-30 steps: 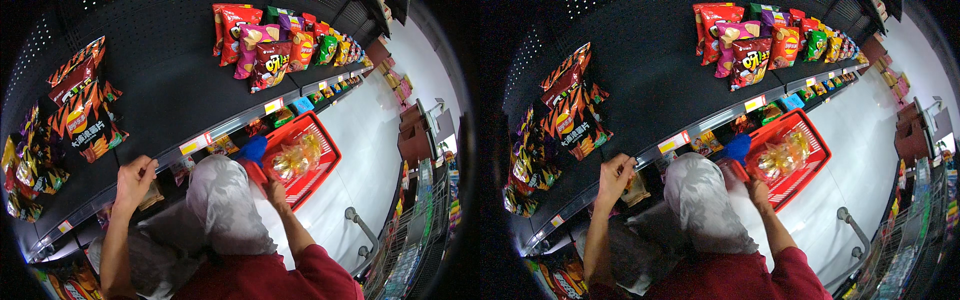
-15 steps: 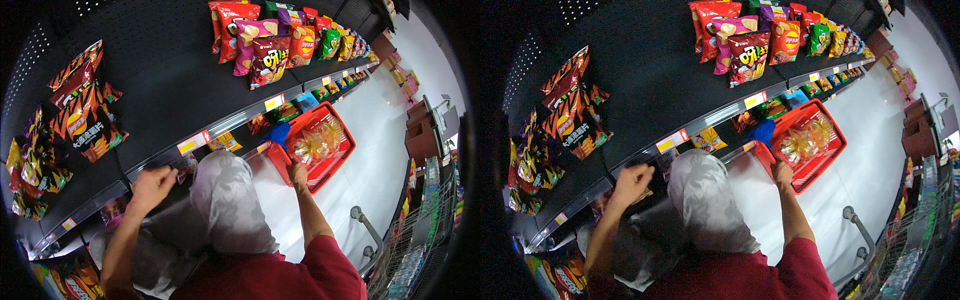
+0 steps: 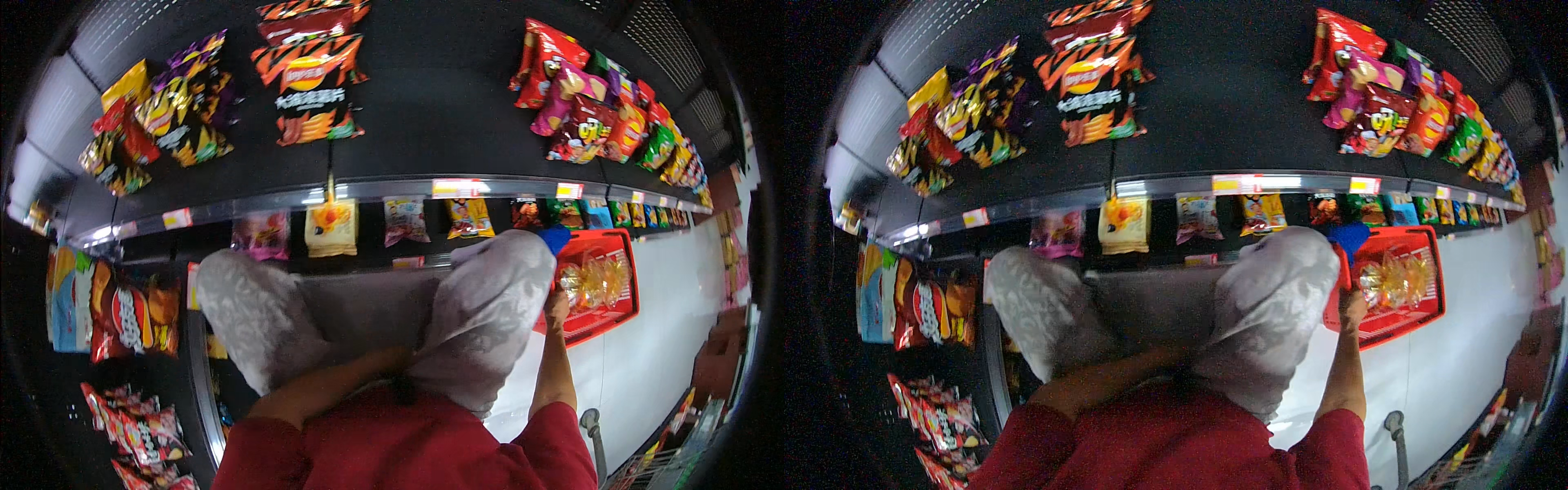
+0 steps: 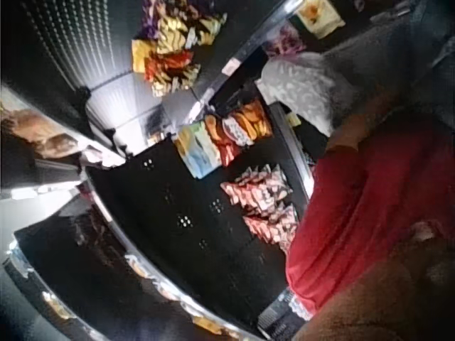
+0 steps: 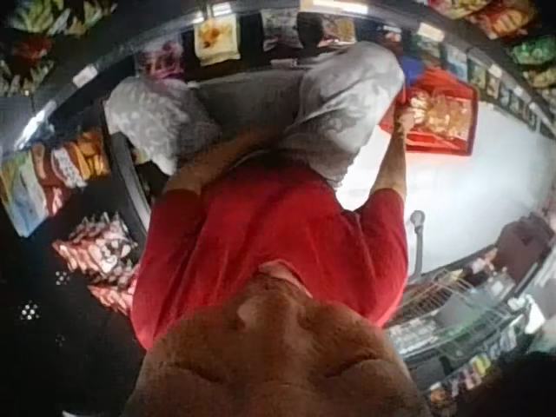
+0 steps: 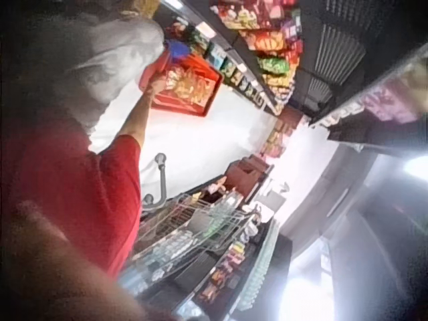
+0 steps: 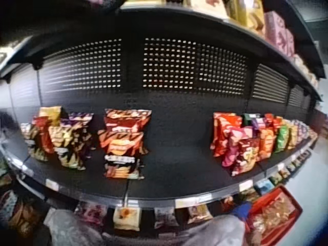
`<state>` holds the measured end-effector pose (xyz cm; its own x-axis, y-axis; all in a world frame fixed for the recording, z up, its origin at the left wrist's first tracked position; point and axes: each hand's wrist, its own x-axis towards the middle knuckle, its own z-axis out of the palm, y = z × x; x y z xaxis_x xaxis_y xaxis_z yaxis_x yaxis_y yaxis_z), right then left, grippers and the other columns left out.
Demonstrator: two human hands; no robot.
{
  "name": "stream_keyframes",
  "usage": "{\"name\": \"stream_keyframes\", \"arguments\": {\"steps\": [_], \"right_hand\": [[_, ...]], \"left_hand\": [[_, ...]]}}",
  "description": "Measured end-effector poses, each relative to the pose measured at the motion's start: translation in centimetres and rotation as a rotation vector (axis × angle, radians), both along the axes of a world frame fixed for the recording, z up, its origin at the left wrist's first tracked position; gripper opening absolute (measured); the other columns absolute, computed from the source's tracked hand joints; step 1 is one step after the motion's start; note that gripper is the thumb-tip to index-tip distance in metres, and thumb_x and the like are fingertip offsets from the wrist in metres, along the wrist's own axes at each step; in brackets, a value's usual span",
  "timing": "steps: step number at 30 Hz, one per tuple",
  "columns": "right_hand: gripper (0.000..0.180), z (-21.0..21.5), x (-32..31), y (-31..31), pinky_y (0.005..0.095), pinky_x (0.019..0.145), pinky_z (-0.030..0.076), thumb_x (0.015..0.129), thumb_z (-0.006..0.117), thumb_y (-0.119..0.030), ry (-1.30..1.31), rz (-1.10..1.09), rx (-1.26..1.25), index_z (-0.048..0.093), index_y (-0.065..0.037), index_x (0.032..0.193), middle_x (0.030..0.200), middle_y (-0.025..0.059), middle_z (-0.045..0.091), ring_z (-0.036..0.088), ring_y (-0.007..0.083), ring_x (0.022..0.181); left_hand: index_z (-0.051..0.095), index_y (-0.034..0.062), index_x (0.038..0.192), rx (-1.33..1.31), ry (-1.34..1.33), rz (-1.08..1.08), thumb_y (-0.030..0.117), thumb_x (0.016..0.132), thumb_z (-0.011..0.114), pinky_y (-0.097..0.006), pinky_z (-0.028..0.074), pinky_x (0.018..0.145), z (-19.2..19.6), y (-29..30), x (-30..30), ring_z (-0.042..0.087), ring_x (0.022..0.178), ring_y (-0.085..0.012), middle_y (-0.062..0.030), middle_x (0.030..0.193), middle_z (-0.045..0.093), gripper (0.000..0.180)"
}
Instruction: The person arranges snack bags on a store shelf, taking them from a red basket and placing them in rows. The person also wipes the shelf surface with a blue cloth between restocking actions.
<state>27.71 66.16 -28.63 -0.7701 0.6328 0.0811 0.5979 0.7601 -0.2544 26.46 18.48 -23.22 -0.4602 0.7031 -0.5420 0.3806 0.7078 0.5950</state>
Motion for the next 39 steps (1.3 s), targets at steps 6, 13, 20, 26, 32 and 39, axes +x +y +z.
{"name": "stream_keyframes", "arguments": {"steps": [6, 13, 20, 26, 32, 39], "right_hand": [[0.037, -5.7, 1.6, 5.1, 0.0547, 0.068, 0.049, 0.094, 0.048, -0.038, 0.24, -0.021, -0.191, 0.06, -0.003, 0.087, 0.086, 0.0265, 0.066, 0.065, 0.0459, 0.082], [0.036, -4.9, 2.2, 3.2, 0.0547, 0.068, 0.048, 0.095, 0.047, -0.037, 0.204, -0.133, -0.185, 0.058, -0.003, 0.088, 0.088, 0.0264, 0.065, 0.064, 0.0454, 0.084], [0.035, -3.7, 1.0, 1.4, 0.0548, 0.071, 0.049, 0.094, 0.05, -0.037, 0.107, -0.208, -0.152, 0.058, -0.003, 0.094, 0.093, 0.0262, 0.065, 0.064, 0.0452, 0.086], [0.035, -3.5, -0.5, 0.8, 0.0548, 0.073, 0.049, 0.093, 0.052, -0.038, 0.048, -0.195, -0.129, 0.058, -0.004, 0.099, 0.097, 0.0259, 0.064, 0.064, 0.0451, 0.088], [0.036, -2.7, -0.8, -0.3, 0.0549, 0.075, 0.05, 0.092, 0.054, -0.038, 0.062, -0.156, -0.132, 0.058, -0.004, 0.104, 0.101, 0.0257, 0.064, 0.064, 0.0449, 0.091], [0.039, 0.2, -0.2, -1.8, 0.0549, 0.078, 0.051, 0.091, 0.057, -0.038, 0.081, -0.128, -0.187, 0.058, -0.004, 0.11, 0.106, 0.0254, 0.063, 0.064, 0.0447, 0.093]], "left_hand": [[0.064, 0.0037, 0.12, 0.033, -0.142, -0.012, 0.027, 0.093, 0.058, -0.045, 0.049, 0.091, -0.2, 0.1, -0.3, 0.064, 0.106, -0.0325, -0.0179, 0.117, 0.067, 0.036], [0.064, 0.0036, 0.121, 0.096, -0.209, -0.098, 0.027, 0.092, 0.058, -0.045, 0.049, 0.092, 2.0, 7.8, 0.3, 0.064, 0.106, -0.0326, -0.018, 0.117, 0.067, 0.037], [0.064, 0.0035, 0.121, 0.058, -0.321, -0.067, 0.027, 0.092, 0.059, -0.045, 0.049, 0.092, 3.2, 4.5, -4.6, 0.064, 0.106, -0.0328, -0.0181, 0.117, 0.067, 0.038], [0.063, 0.0035, 0.122, 0.184, -0.311, -0.093, 0.027, 0.092, 0.06, -0.044, 0.049, 0.092, 3.2, 16.2, -3.5, 0.064, 0.106, -0.0329, -0.0181, 0.117, 0.067, 0.038], [0.063, 0.0034, 0.122, 0.189, -0.24, -0.059, 0.027, 0.091, 0.06, -0.044, 0.049, 0.092, 1.8, 21.2, -2.6, 0.064, 0.106, -0.033, -0.0182, 0.118, 0.067, 0.039], [0.063, 0.0033, 0.123, 0.159, -0.193, 0.006, 0.028, 0.091, 0.061, -0.044, 0.049, 0.092, 0.8, 18.8, -0.8, 0.064, 0.106, -0.0332, -0.0183, 0.118, 0.067, 0.04]]}}
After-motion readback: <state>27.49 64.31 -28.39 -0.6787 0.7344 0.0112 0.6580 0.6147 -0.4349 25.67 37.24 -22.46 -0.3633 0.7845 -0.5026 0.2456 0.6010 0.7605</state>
